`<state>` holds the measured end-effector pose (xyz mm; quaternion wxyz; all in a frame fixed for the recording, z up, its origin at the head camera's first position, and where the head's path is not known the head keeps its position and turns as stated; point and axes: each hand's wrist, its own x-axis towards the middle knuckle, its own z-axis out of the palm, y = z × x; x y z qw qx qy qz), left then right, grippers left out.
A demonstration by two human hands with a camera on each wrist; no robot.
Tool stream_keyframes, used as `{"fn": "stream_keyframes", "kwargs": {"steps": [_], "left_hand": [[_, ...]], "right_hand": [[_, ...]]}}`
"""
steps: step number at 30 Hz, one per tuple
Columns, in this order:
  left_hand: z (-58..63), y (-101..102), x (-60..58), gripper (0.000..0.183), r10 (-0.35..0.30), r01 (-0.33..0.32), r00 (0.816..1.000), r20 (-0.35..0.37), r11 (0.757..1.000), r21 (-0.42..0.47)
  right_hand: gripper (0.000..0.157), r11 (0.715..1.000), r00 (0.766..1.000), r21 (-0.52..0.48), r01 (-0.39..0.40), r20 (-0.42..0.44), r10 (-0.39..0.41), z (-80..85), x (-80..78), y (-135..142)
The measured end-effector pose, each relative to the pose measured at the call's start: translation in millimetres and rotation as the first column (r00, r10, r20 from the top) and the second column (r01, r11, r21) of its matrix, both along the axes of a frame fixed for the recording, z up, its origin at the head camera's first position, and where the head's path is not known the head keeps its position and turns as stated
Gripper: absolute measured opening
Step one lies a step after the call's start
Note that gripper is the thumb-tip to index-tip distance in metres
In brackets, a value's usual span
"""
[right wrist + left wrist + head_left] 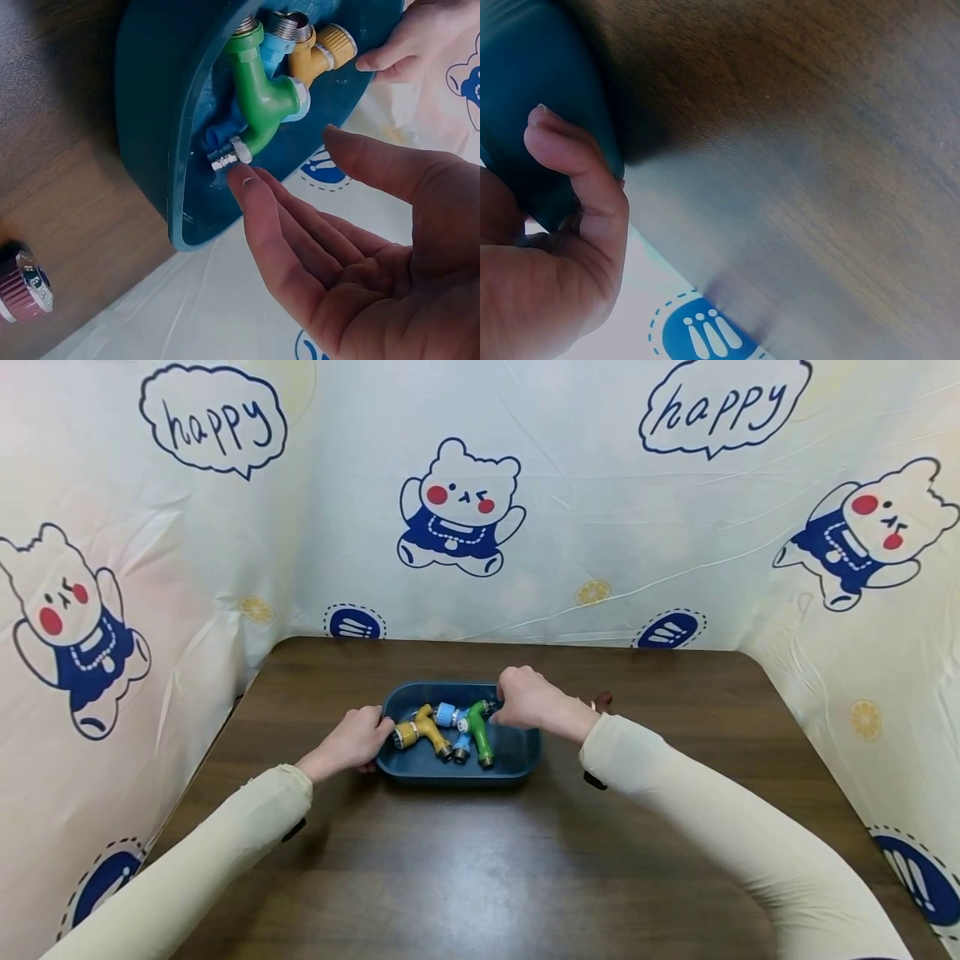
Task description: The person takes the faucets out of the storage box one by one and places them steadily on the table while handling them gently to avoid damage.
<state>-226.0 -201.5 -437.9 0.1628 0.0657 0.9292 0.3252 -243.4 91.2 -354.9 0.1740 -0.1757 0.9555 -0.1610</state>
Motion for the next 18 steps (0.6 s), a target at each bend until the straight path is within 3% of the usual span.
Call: {"fn": "stream_keyframes", "kwargs": {"steps": [7, 18], "left_hand": [[0.4, -1.1, -1.2, 0.031, 0.001, -0.001, 1.000, -0.001, 1.000, 0.010], [-1.9, -2.5, -2.1, 0.032, -0.008, 0.008, 1.000, 0.004, 1.000, 0.012]], "right_hand": [[0.041, 0.998, 1.000, 0.060, 0.004, 0.028, -0.006, -2.0, -6.3, -2.8], [0.029, 0.998, 0.999, 0.068, 0.006, 0.050, -0.010, -5.6, -9.2, -5.1]]}}
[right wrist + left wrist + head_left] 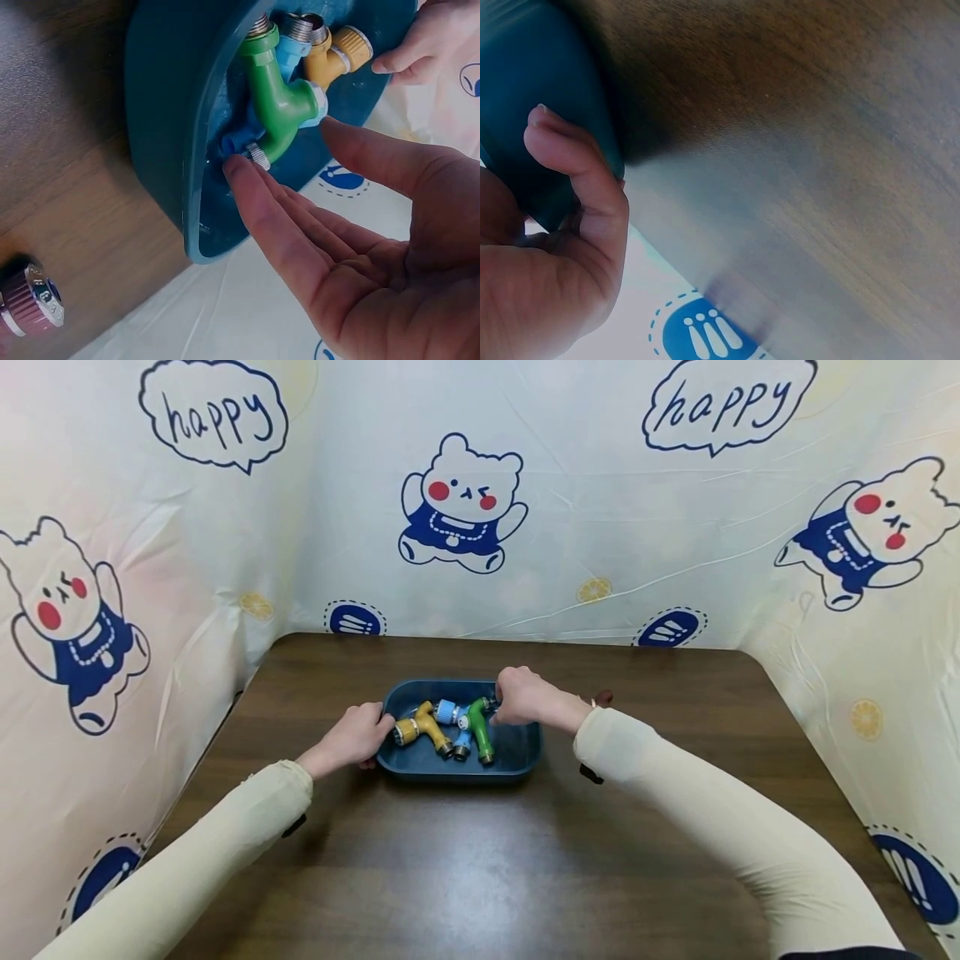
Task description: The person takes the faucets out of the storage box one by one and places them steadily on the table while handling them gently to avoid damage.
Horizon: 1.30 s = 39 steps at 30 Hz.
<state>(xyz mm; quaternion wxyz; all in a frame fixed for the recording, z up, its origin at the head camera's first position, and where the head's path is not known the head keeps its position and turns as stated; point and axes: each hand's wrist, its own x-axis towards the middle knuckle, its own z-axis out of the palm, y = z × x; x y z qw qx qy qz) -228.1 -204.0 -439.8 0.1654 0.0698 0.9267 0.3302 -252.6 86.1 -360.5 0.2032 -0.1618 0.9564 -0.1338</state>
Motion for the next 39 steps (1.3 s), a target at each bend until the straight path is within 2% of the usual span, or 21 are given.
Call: {"fn": "stream_keyframes", "kwargs": {"steps": [6, 13, 26, 39], "left_hand": [[0.7, -0.6, -1.3, 0.032, 0.004, -0.004, 1.000, 0.000, 1.000, -0.006], [1.5, -0.1, 0.1, 0.033, 0.010, -0.010, 1.000, 0.013, 1.000, -0.011], [2.7, 1.0, -0.6, 0.032, 0.013, -0.013, 1.000, 0.013, 1.000, -0.011], [2.6, 2.3, 1.0, 0.029, 0.016, -0.016, 1.000, -0.001, 1.000, -0.016]], "right_hand": [[0.025, 1.000, 1.000, 0.006, -0.011, 0.016, 0.011, -2.2, -2.3, -3.1], [0.024, 1.000, 0.997, 0.001, -0.022, 0.073, 0.021, -8.0, -3.9, -7.9], [0.026, 0.999, 0.989, -0.031, 0.021, 0.149, -0.016, -16.4, -8.1, -12.8], [0.026, 0.998, 0.986, -0.059, 0.038, 0.162, -0.028, -25.1, -10.1, -17.2]]}}
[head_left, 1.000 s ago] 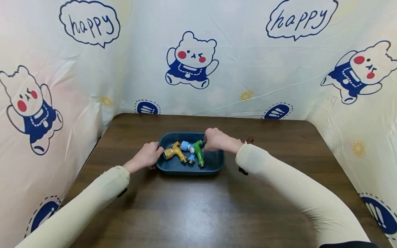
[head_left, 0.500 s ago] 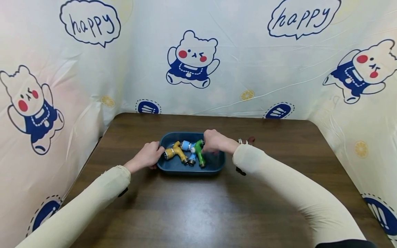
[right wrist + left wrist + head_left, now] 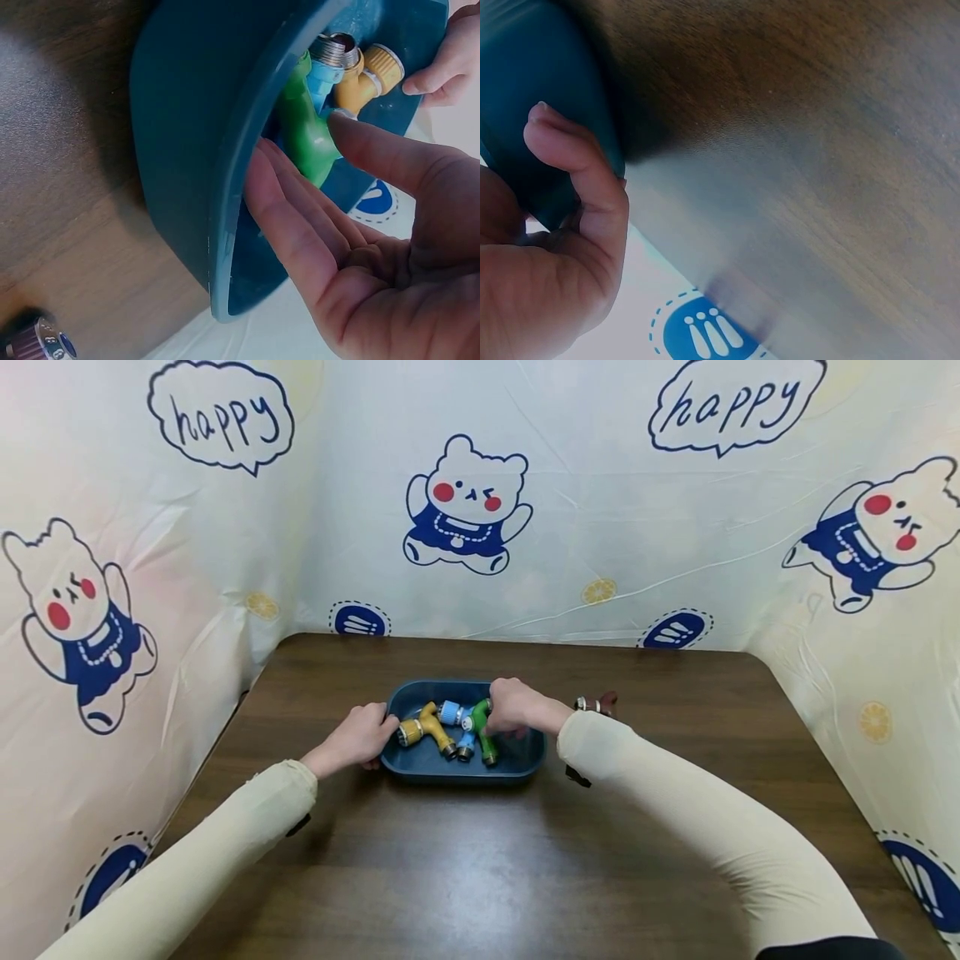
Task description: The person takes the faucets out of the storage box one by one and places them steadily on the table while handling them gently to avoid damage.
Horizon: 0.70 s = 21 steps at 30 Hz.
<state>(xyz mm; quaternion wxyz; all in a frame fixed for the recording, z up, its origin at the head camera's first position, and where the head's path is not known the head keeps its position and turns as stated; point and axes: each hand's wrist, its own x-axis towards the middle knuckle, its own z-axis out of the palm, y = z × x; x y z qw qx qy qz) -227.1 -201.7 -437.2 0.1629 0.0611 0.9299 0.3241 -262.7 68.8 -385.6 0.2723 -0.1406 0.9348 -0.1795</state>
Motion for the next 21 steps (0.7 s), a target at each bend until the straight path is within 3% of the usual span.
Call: {"fn": "stream_keyframes", "kwargs": {"steps": [13, 21], "left_hand": [[-2.4, -1.1, -1.9, 0.029, -0.002, 0.002, 1.000, 0.003, 1.000, 0.009], [-0.2, -1.4, -1.1, 0.031, -0.003, 0.003, 1.000, 0.011, 1.000, 0.003]], "right_hand": [[0.025, 1.000, 1.000, 0.025, -0.010, 0.000, 0.010, -3.4, 1.1, -3.3], [0.026, 1.000, 1.000, -0.021, -0.021, 0.003, 0.021, -4.3, 3.7, -2.6]]}}
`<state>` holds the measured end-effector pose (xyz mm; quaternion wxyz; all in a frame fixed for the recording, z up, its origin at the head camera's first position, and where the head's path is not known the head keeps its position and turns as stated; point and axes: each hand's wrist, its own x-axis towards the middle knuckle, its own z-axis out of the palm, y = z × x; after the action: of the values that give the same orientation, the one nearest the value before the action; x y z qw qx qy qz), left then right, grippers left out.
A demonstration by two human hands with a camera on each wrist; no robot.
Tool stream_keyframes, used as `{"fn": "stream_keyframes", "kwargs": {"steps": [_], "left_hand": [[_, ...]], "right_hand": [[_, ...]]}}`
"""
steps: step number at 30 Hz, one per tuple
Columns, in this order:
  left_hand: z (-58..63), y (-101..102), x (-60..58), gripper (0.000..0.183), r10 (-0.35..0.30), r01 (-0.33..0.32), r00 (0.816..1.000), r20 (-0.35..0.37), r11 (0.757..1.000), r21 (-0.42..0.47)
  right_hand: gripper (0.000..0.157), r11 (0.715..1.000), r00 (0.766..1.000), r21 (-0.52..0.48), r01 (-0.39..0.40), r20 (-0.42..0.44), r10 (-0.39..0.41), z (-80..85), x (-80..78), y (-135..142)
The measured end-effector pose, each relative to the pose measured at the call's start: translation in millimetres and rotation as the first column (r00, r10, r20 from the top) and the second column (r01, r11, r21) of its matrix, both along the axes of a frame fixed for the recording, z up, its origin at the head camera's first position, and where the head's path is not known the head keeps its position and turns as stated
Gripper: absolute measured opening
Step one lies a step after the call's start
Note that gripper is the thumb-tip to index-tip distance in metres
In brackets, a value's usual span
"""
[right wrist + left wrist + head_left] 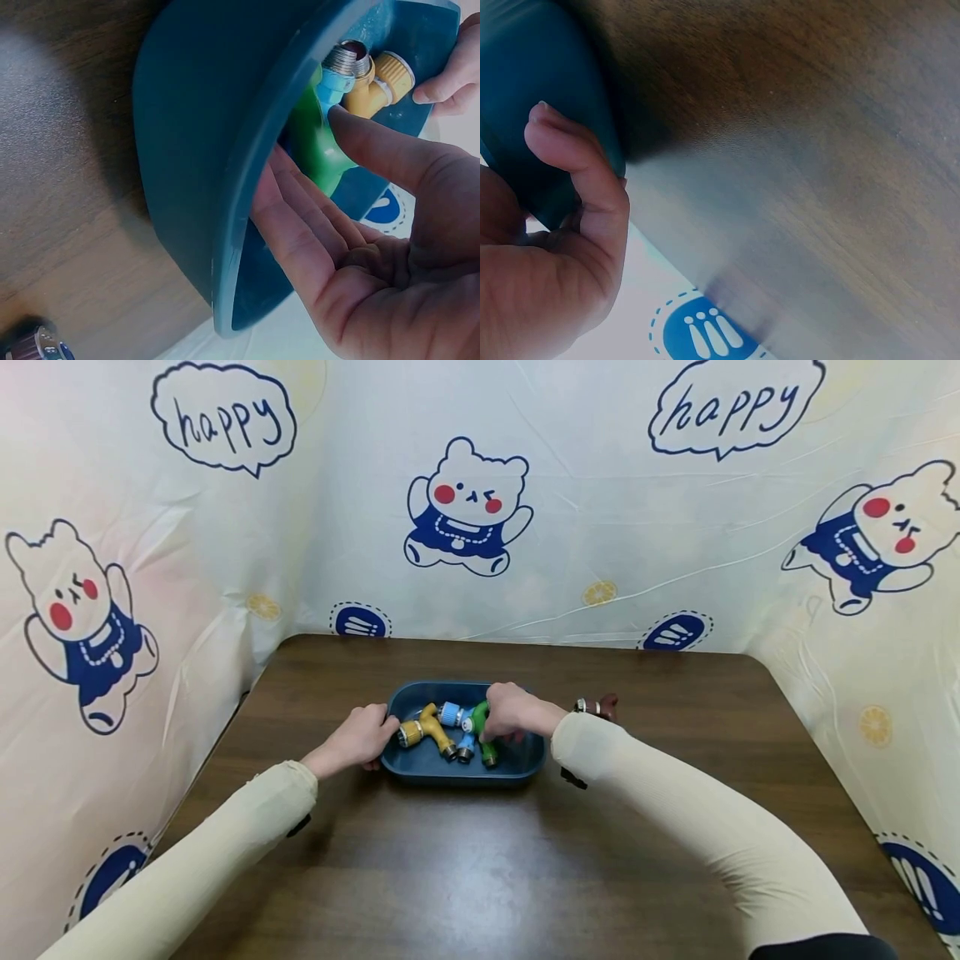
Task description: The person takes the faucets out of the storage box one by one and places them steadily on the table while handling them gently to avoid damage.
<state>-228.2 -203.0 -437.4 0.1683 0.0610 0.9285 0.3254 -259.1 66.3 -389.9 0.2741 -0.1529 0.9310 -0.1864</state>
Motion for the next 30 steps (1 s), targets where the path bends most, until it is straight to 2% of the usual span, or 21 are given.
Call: {"fn": "stream_keyframes", "kwargs": {"steps": [16, 30], "left_hand": [[-1.3, -0.7, -0.6, 0.031, -0.002, 0.002, 1.000, 0.002, 1.000, 0.001], [1.2, 1.2, 1.4, 0.031, -0.003, 0.003, 1.000, -0.002, 1.000, 0.001]], "right_hand": [[0.024, 0.999, 1.000, 0.049, 0.006, 0.029, -0.008, -9.4, -4.7, -7.8], [0.023, 0.999, 0.999, 0.007, 0.032, 0.031, -0.032, -11.7, -2.5, -7.8]]}}
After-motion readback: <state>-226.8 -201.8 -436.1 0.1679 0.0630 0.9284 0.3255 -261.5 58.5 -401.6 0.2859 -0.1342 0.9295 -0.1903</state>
